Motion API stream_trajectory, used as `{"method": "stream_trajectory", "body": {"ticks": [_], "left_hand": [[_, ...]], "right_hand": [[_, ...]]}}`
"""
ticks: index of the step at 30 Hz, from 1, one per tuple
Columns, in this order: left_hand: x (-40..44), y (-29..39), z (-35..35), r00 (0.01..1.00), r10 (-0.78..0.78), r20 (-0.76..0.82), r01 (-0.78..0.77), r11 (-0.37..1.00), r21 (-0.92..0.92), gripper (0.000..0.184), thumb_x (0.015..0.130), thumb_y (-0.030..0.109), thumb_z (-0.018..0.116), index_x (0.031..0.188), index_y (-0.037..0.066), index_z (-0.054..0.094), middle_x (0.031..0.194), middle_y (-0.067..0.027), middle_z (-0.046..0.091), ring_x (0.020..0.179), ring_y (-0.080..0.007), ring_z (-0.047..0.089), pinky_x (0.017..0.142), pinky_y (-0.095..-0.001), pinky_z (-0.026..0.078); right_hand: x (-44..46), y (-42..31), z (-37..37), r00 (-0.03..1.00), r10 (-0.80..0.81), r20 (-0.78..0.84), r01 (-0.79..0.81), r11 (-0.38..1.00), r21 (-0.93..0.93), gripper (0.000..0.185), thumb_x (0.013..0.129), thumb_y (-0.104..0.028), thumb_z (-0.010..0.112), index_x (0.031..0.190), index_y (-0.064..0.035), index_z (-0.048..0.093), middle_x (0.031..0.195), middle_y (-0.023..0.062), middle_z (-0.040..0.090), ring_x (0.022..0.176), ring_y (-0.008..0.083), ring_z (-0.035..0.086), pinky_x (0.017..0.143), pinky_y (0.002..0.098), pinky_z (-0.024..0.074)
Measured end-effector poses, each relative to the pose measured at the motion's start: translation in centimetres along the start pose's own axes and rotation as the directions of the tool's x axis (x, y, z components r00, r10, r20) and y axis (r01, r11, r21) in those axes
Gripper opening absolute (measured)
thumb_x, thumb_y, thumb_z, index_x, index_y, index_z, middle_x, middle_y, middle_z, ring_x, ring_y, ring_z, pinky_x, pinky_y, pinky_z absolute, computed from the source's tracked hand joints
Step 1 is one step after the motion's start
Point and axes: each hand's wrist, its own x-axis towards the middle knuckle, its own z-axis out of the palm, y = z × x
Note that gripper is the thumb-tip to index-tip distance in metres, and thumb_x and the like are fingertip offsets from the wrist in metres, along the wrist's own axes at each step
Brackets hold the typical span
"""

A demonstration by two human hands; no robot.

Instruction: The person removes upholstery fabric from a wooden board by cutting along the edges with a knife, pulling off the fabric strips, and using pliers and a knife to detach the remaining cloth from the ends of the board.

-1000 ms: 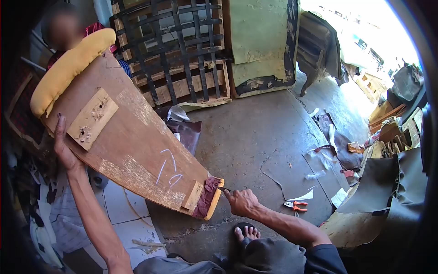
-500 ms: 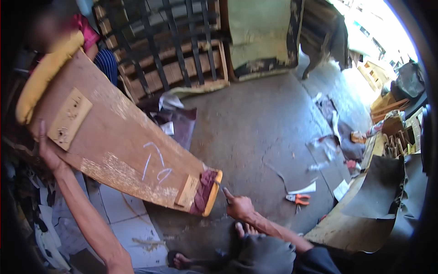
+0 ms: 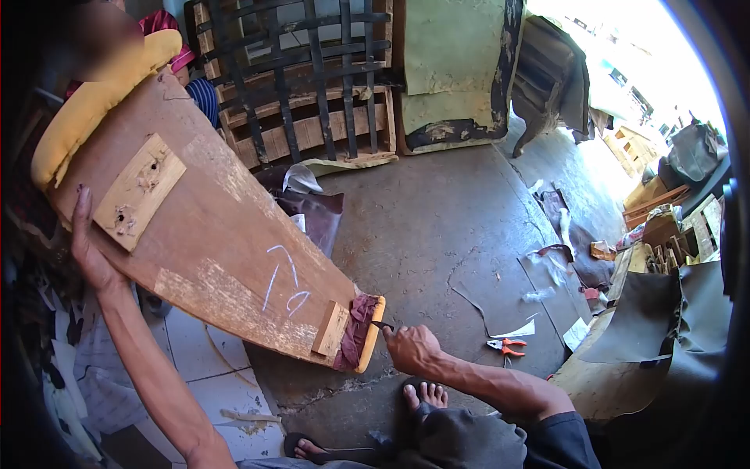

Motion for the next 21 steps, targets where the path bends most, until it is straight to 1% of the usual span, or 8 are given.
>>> {"method": "stream_trajectory", "body": {"ticks": [5,9,10,11,12,13,15,21], "left_hand": [[0.4,-0.1,-1.0,0.996,0.065,-0.059,-0.059,0.993,0.099,0.058,0.097,0.029,0.051,0.145,-0.003,0.042,0.149,-0.0213,0.042,0.134,-0.0325,0.047,0.113,-0.0444,0.038],[3.3,-2.7,-3.3,0.996,0.061,-0.063,-0.052,0.99,0.131,0.059,0.097,0.031,0.054,0.143,-0.003,0.044,0.146,-0.0185,0.046,0.132,-0.0328,0.049,0.112,-0.0429,0.038],[3.7,-3.0,-3.3,0.995,0.011,-0.096,-0.002,0.996,0.091,0.06,0.096,0.033,0.056,0.143,-0.003,0.044,0.147,-0.017,0.046,0.133,-0.0306,0.048,0.113,-0.0401,0.036],[4.5,-3.4,-4.5,0.996,-0.033,-0.077,0.038,0.998,0.059,0.063,0.097,0.035,0.056,0.145,-0.002,0.042,0.15,-0.0164,0.043,0.135,-0.0277,0.045,0.115,-0.0382,0.033],[4.3,-3.4,-6.0,0.997,0.0,-0.076,0.006,0.997,0.078,0.064,0.096,0.035,0.056,0.146,-0.002,0.041,0.151,-0.0161,0.041,0.137,-0.0269,0.044,0.115,-0.0382,0.033],[4.8,-3.4,-6.4,0.998,0.033,-0.062,-0.027,0.995,0.093,0.066,0.096,0.036,0.056,0.148,-0.003,0.039,0.153,-0.0158,0.039,0.138,-0.0261,0.042,0.115,-0.0383,0.032],[3.0,-2.5,-4.9,0.995,0.022,-0.093,-0.014,0.997,0.08,0.066,0.097,0.035,0.056,0.148,-0.003,0.039,0.153,-0.0154,0.038,0.139,-0.0263,0.041,0.116,-0.0385,0.032],[1.9,-1.7,-3.5,0.995,-0.032,-0.096,0.032,0.999,0.0,0.064,0.098,0.031,0.054,0.149,-0.003,0.037,0.155,-0.014,0.035,0.142,-0.0271,0.038,0.117,-0.0392,0.03]], "right_hand": [[1.9,-0.2,0.7,0.993,-0.097,0.074,0.095,0.995,0.025,0.037,0.089,-0.011,0.055,0.115,0.0152,0.057,0.08,0.0208,0.07,0.068,0.0297,0.072,0.053,0.0402,0.0555],[0.9,0.4,6.6,0.987,0.097,-0.129,-0.091,0.995,0.051,0.053,0.084,-0.007,0.057,0.135,0.0068,0.054,0.068,0.0135,0.066,0.064,0.0188,0.07,0.052,0.0351,0.0539],[1.5,2.7,8.6,0.968,0.239,0.072,-0.197,0.557,0.806,0.057,0.081,-0.007,0.056,0.138,-0.0019,0.055,0.065,0.0102,0.062,0.062,0.0149,0.066,0.053,0.0337,0.0529],[1.1,3.6,9.6,0.945,0.14,0.296,-0.242,-0.314,0.918,0.063,0.079,-0.007,0.054,0.142,-0.0105,0.056,0.062,0.0068,0.058,0.06,0.0109,0.062,0.054,0.0323,0.0518],[1.2,2.9,9.5,0.942,0.246,0.226,-0.247,0.056,0.967,0.069,0.076,-0.011,0.05,0.144,-0.0225,0.055,0.061,0.0039,0.051,0.061,0.0085,0.056,0.058,0.0324,0.0508],[1.6,2.2,10.2,0.957,0.29,-0.008,-0.098,0.349,0.932,0.068,0.077,-0.016,0.054,0.145,-0.0215,0.053,0.062,0.0093,0.061,0.063,0.0188,0.065,0.064,0.037,0.0543],[0.2,1.8,6.2,0.969,0.24,-0.05,-0.176,0.824,0.539,0.067,0.078,-0.018,0.056,0.145,-0.0201,0.052,0.079,0.0172,0.071,0.073,0.0329,0.071,0.07,0.0416,0.0565],[-1.2,1.9,1.7,0.993,0.114,-0.009,-0.11,0.97,0.218,0.061,0.081,-0.015,0.057,0.142,-0.012,0.052,0.09,0.0232,0.069,0.075,0.0394,0.07,0.064,0.0471,0.0553]]}}
